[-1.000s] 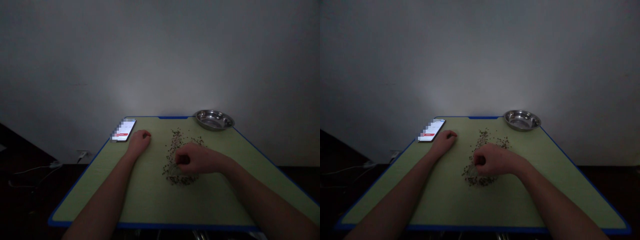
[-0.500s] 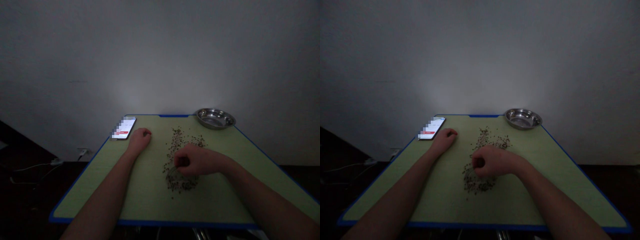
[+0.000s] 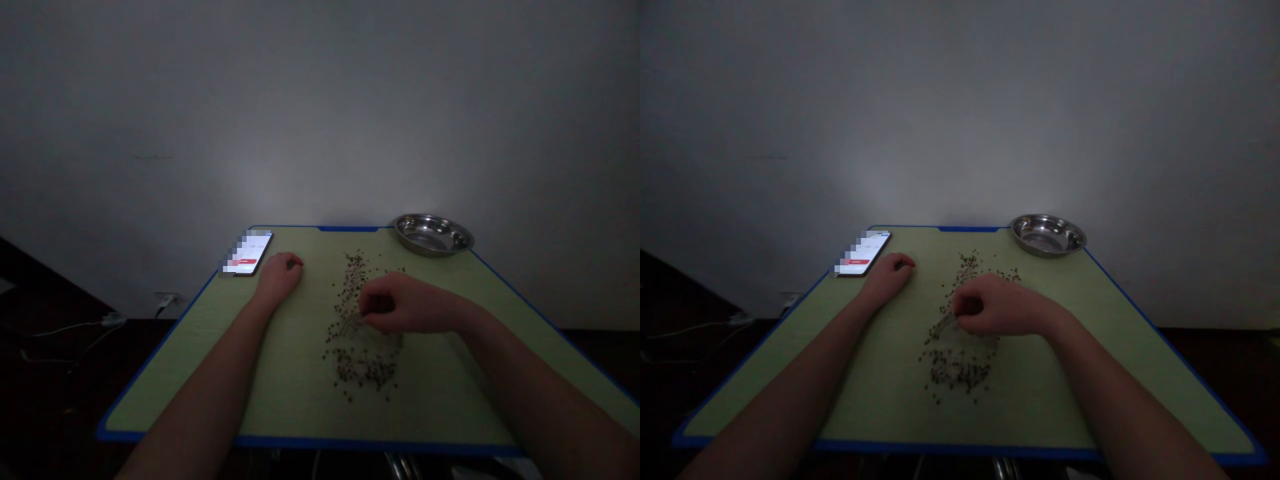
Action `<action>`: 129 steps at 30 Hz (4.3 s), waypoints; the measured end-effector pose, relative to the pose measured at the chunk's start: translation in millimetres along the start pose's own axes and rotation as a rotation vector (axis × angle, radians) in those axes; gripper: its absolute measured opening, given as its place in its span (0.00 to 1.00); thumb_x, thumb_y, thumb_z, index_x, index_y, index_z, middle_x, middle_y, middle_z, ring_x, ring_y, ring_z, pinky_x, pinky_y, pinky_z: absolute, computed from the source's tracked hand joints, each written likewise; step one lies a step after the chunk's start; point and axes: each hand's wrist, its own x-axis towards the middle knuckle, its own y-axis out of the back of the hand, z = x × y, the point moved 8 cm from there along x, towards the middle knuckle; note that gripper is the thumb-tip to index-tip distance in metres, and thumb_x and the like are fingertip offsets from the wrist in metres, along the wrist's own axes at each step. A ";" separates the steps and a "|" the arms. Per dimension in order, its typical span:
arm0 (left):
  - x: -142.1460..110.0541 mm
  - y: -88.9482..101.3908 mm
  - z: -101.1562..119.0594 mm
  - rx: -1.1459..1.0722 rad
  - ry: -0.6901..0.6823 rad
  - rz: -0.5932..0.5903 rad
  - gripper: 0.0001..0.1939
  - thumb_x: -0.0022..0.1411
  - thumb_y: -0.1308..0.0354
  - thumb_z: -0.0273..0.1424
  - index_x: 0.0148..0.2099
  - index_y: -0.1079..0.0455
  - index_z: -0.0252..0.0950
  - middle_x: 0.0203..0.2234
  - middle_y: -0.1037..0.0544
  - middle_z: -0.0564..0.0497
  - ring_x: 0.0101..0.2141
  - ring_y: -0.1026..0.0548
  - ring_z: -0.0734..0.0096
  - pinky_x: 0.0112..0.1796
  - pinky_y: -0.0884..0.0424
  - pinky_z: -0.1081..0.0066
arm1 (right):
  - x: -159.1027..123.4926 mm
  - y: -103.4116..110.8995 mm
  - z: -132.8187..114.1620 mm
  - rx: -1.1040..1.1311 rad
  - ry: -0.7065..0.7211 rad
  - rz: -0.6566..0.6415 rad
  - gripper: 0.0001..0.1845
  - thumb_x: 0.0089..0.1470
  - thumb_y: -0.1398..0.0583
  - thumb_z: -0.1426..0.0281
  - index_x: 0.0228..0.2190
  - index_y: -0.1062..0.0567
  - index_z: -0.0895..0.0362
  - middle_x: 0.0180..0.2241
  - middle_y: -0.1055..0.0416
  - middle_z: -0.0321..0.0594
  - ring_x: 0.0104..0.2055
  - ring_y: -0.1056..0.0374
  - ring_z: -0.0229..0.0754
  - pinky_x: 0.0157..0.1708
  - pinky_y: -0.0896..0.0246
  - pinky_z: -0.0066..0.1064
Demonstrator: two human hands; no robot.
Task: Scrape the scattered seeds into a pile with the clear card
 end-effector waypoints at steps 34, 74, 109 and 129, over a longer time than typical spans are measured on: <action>0.6 -3.0 2.3 0.044 -0.006 0.001 0.14 0.56 0.50 0.29 0.39 0.24 0.35 0.40 0.22 0.44 0.43 0.28 0.60 0.47 0.34 0.62 | -32.8 23.1 67.6 -0.172 -0.208 0.073 0.09 0.54 0.41 0.67 0.32 0.22 0.57 0.30 0.24 0.39 0.32 0.32 0.40 0.31 0.41 0.29; -1.2 -1.6 0.1 0.022 -0.002 0.037 0.13 0.57 0.50 0.28 0.40 0.25 0.34 0.38 0.22 0.45 0.41 0.27 0.62 0.45 0.33 0.65 | 99.3 12.4 40.6 -0.344 -0.261 0.328 0.11 0.53 0.40 0.64 0.32 0.22 0.59 0.35 0.22 0.46 0.35 0.30 0.42 0.33 0.41 0.29; -1.5 -1.1 0.0 0.016 -0.014 0.028 0.13 0.56 0.50 0.27 0.38 0.25 0.36 0.40 0.22 0.45 0.43 0.27 0.61 0.46 0.34 0.63 | 80.1 114.4 83.4 -0.576 -0.413 0.549 0.15 0.59 0.46 0.68 0.41 0.21 0.57 0.43 0.23 0.51 0.45 0.29 0.50 0.43 0.38 0.36; -1.9 -2.2 2.2 0.029 0.003 0.009 0.13 0.57 0.50 0.28 0.38 0.24 0.35 0.40 0.22 0.44 0.44 0.28 0.61 0.47 0.34 0.64 | 36.9 60.8 64.1 -0.920 -0.096 0.284 0.16 0.56 0.45 0.76 0.40 0.20 0.54 0.37 0.23 0.44 0.37 0.28 0.44 0.33 0.41 0.29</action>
